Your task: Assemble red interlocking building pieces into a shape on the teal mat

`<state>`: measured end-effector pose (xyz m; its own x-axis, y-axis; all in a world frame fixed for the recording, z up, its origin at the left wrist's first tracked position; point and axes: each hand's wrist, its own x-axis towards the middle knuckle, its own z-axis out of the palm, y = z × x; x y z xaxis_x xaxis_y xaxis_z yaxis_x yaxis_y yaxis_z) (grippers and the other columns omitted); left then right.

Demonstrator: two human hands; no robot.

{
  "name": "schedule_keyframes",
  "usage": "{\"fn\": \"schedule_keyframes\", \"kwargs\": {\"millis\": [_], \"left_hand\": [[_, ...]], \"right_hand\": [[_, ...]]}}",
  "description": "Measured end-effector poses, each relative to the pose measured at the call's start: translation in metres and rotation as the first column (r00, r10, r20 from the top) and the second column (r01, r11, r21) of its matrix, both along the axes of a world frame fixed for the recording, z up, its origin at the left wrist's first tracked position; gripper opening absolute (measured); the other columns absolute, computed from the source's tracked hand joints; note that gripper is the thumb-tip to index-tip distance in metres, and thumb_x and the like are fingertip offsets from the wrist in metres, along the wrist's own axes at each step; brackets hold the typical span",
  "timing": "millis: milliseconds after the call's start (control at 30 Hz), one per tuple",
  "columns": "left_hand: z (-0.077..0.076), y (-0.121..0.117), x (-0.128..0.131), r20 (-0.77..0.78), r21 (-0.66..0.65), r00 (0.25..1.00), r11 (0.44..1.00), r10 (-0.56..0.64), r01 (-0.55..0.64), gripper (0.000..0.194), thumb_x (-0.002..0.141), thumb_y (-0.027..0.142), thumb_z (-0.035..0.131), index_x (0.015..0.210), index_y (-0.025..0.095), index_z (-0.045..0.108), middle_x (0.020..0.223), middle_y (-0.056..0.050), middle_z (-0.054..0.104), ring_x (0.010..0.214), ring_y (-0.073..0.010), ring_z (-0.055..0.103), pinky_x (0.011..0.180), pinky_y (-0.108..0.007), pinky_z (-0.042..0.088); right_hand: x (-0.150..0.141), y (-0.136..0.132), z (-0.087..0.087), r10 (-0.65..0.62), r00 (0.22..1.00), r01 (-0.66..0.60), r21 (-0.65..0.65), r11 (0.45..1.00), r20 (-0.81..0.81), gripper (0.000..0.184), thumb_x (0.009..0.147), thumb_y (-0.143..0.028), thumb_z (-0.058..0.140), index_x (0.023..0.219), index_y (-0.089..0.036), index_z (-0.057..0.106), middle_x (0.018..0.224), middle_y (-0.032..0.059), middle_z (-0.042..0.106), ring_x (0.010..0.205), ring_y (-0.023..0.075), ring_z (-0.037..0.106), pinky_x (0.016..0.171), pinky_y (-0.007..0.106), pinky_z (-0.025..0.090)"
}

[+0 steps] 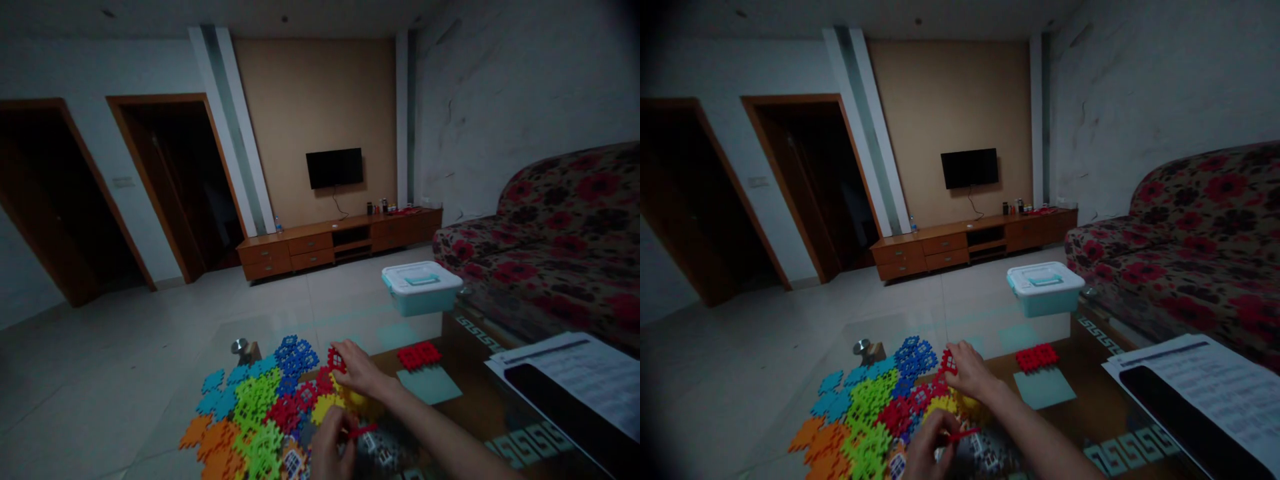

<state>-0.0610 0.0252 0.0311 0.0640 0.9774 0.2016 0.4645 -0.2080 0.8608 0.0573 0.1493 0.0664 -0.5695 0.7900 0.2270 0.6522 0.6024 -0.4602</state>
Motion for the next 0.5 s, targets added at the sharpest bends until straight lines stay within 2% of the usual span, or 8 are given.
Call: {"fn": "schedule_keyframes", "kwargs": {"millis": [100, 167, 233, 333, 433, 500], "left_hand": [[-0.038, -0.008, 0.045, -0.115, -0.05, 0.947, 0.954, -0.299, 0.295, 0.014, 0.058, 0.016, 0.054, 0.066, 0.025, 0.047, 0.081, -0.007, 0.061, 0.077, -0.022, 0.056, 0.07, -0.033, 0.046], [-0.057, -0.013, 0.067, -0.122, -0.102, 0.903, 0.91, -0.411, 0.401, 0.01, 0.061, 0.017, 0.054, 0.063, 0.025, 0.048, 0.082, -0.007, 0.063, 0.08, -0.022, 0.057, 0.073, -0.032, 0.045], [-0.066, -0.018, 0.079, -0.102, -0.148, 0.882, 0.884, -0.46, 0.444, 0.006, 0.068, 0.019, 0.052, 0.065, 0.025, 0.053, 0.084, -0.007, 0.065, 0.083, -0.0217, 0.059, 0.076, -0.032, 0.046], [-0.068, -0.023, 0.079, -0.102, -0.182, 0.878, 0.876, -0.468, 0.446, 0.014, 0.074, 0.022, 0.051, 0.081, 0.025, 0.062, 0.094, -0.009, 0.066, 0.086, -0.0227, 0.06, 0.081, -0.034, 0.047], [-0.073, -0.025, 0.072, -0.173, -0.128, 0.92, 0.934, -0.353, 0.334, 0.026, 0.072, 0.022, 0.058, 0.097, 0.024, 0.064, 0.103, -0.012, 0.065, 0.095, -0.0257, 0.06, 0.088, -0.035, 0.047], [-0.082, -0.025, 0.069, -0.269, -0.089, 0.921, 0.959, -0.283, 0.269, 0.03, 0.07, 0.019, 0.062, 0.1, 0.023, 0.064, 0.107, -0.013, 0.066, 0.102, -0.027, 0.059, 0.092, -0.035, 0.046]], "right_hand": [[0.064, -0.018, -0.005, -0.048, 0.998, 0.048, -0.016, 0.999, -0.029, 0.052, 0.078, -0.021, 0.055, 0.129, -0.012, 0.048, 0.115, 0.0137, 0.058, 0.109, 0.0248, 0.051, 0.095, 0.035, 0.039], [0.106, -0.036, -0.01, -0.075, 0.997, 0.074, -0.037, 0.997, -0.03, 0.051, 0.078, -0.02, 0.054, 0.128, -0.014, 0.05, 0.116, 0.0129, 0.058, 0.109, 0.0251, 0.052, 0.096, 0.036, 0.039], [0.14, -0.056, -0.016, -0.107, 0.994, 0.107, -0.062, 0.992, -0.01, 0.052, 0.076, -0.016, 0.053, 0.128, -0.015, 0.051, 0.116, 0.013, 0.059, 0.11, 0.0261, 0.052, 0.096, 0.038, 0.039], [0.174, -0.076, -0.024, -0.144, 0.987, 0.152, -0.118, 0.981, 0.07, 0.051, 0.075, -0.013, 0.054, 0.126, -0.016, 0.054, 0.115, 0.0135, 0.059, 0.109, 0.027, 0.052, 0.095, 0.038, 0.039], [0.19, -0.079, -0.032, -0.14, 0.981, 0.162, -0.169, 0.972, 0.134, 0.048, 0.076, -0.014, 0.056, 0.124, -0.018, 0.056, 0.117, 0.0119, 0.058, 0.11, 0.0259, 0.051, 0.095, 0.035, 0.038], [0.195, -0.075, -0.036, -0.141, 0.979, 0.169, -0.191, 0.967, 0.15, 0.051, 0.073, -0.014, 0.061, 0.123, -0.02, 0.056, 0.118, 0.0108, 0.057, 0.11, 0.0262, 0.051, 0.095, 0.035, 0.037]]}}
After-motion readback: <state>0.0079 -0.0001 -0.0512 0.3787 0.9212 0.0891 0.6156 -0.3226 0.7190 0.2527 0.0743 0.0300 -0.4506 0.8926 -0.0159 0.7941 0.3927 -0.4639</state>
